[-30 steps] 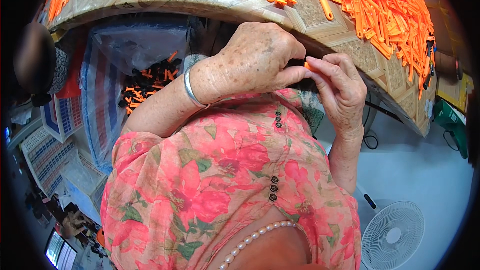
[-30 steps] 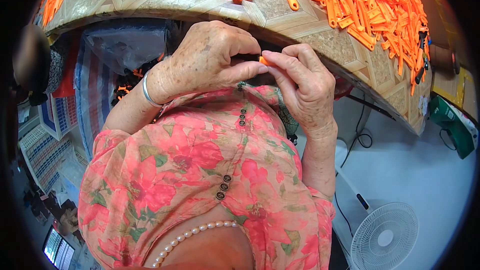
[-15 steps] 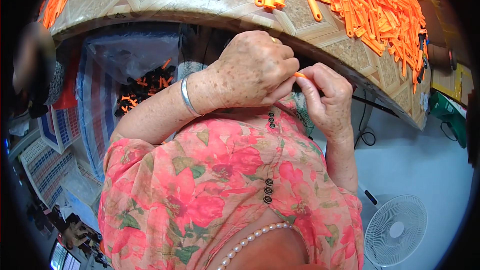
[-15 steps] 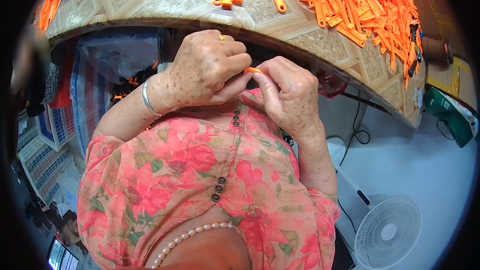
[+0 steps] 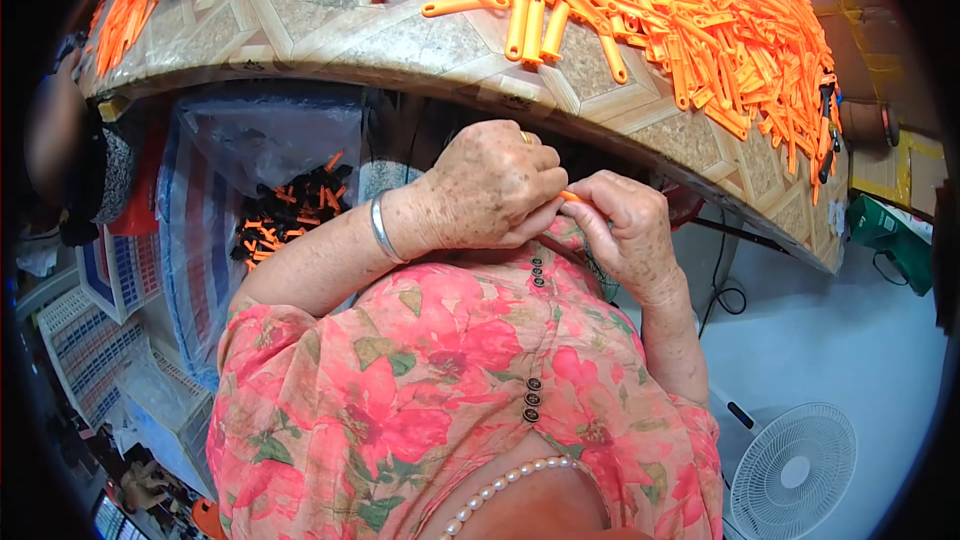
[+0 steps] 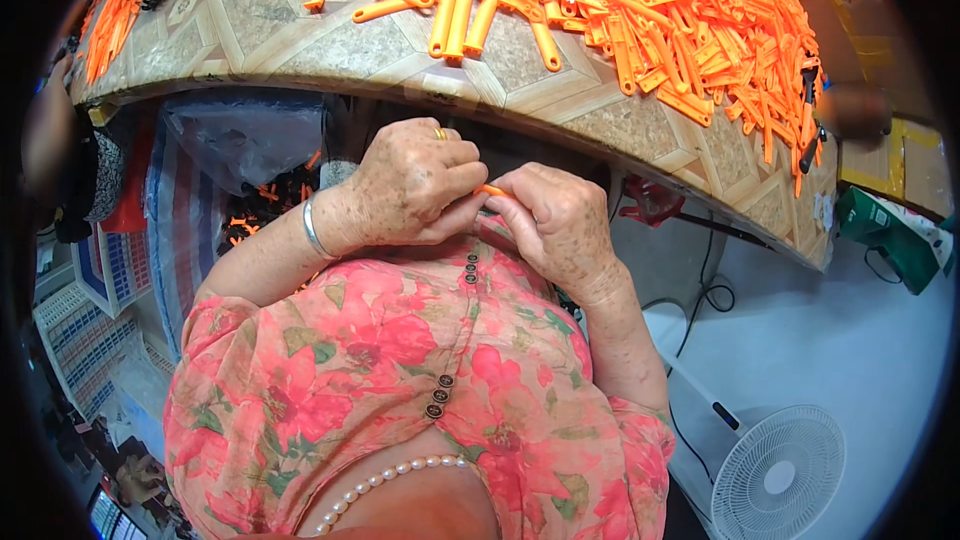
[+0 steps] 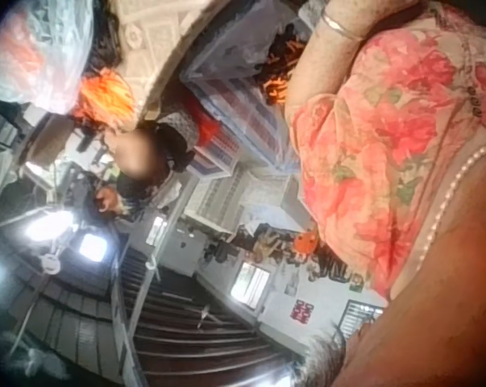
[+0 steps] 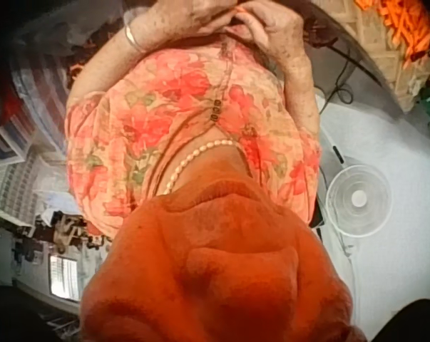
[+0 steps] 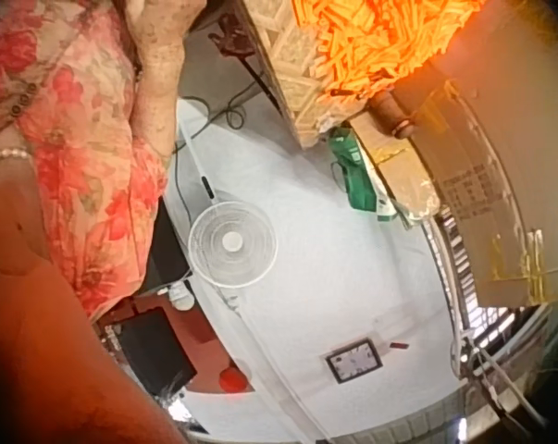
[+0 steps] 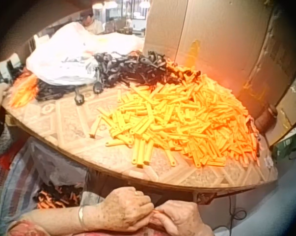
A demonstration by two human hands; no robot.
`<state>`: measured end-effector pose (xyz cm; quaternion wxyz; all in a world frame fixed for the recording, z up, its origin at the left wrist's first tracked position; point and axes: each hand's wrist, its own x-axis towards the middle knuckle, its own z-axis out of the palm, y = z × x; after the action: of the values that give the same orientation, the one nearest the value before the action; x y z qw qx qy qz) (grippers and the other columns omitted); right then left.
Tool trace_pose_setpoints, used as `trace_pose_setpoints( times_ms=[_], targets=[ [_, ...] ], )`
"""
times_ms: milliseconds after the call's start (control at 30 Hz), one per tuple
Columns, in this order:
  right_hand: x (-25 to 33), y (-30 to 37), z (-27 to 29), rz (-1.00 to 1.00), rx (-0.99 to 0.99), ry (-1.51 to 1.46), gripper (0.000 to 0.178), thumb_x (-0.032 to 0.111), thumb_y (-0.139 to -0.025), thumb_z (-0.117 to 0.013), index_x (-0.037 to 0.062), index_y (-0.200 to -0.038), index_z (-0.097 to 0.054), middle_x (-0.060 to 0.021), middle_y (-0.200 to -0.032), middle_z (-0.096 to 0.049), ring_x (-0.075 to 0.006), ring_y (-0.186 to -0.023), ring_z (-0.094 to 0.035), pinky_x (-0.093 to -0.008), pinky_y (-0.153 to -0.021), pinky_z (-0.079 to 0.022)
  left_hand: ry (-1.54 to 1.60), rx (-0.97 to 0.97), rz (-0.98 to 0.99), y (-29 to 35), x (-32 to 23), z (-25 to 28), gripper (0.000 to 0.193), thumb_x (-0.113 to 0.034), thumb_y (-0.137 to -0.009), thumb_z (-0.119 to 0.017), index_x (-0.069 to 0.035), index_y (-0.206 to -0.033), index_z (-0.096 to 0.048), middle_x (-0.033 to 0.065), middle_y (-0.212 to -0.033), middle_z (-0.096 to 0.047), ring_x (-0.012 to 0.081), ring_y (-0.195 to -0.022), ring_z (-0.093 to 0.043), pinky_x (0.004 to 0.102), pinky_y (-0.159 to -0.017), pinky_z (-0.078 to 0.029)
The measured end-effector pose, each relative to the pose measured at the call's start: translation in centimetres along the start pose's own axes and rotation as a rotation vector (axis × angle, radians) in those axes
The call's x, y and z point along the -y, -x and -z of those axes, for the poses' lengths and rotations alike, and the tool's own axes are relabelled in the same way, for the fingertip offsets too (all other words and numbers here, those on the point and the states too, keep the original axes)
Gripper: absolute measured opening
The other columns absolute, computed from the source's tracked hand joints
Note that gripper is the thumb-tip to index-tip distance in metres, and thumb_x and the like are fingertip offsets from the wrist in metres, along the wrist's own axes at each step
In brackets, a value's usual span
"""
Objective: The person inserts orange plastic tubes into black plastic holders and uses a hammer to secure them. They repeat this process for multiple units, picking up parts from a pile on the table and placing the finished assemblies back down.
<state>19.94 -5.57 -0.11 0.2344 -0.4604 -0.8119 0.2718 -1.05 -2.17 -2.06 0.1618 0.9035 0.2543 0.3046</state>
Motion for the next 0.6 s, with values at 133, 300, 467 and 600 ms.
trace_pose_setpoints(
  times_ms=[133,300,467,600],
  targets=[
    [-0.7,0.6,-1.1,0.085,0.010,0.022,0.014,0.015,-0.081,-0.073,0.0041,-0.086,-0.066,-0.0111,-0.077,-0.064,-0.0291,-0.073,-0.065,-0.0387,-0.064,-0.051,0.001,0.012,-0.017,1.0,-0.1,-1.0,0.021,-0.020,-0.072,-0.073,-0.010,-0.071,-0.054,0.0058,-0.068,-0.052,0.0237,-0.065,-0.058,0.0369,-0.062,-0.046],
    [0.0,0.1,-0.5,0.051,0.027,0.049,0.012,0.012,-0.080,-0.072,0.0042,-0.086,-0.064,-0.0106,-0.077,-0.061,-0.0291,-0.075,-0.062,-0.0394,-0.066,-0.050,-0.009,0.006,0.011,1.1,0.1,-0.6,0.020,-0.019,-0.072,-0.072,-0.009,-0.070,-0.054,0.0059,-0.069,-0.053,0.0239,-0.066,-0.059,0.0372,-0.061,-0.046],
    [-0.5,-0.2,-0.6,0.104,0.035,0.075,0.013,0.005,-0.076,-0.073,0.0022,-0.082,-0.061,-0.0116,-0.078,-0.062,-0.0306,-0.074,-0.061,-0.0375,-0.064,-0.049,-0.012,0.006,0.010,0.9,0.1,-0.6,0.020,-0.018,-0.072,-0.072,-0.009,-0.070,-0.054,0.0062,-0.068,-0.053,0.0251,-0.066,-0.059,0.0377,-0.061,-0.046],
    [-0.3,-0.2,-1.1,0.186,-0.081,0.140,0.016,0.008,-0.074,-0.073,0.0049,-0.079,-0.058,-0.0101,-0.078,-0.059,-0.0308,-0.075,-0.060,-0.0394,-0.065,-0.050,-0.036,0.028,0.083,1.1,-0.4,-0.4,0.021,-0.021,-0.074,-0.072,-0.009,-0.070,-0.054,0.0072,-0.070,-0.055,0.0273,-0.067,-0.060,0.0381,-0.062,-0.047]
  ],
)
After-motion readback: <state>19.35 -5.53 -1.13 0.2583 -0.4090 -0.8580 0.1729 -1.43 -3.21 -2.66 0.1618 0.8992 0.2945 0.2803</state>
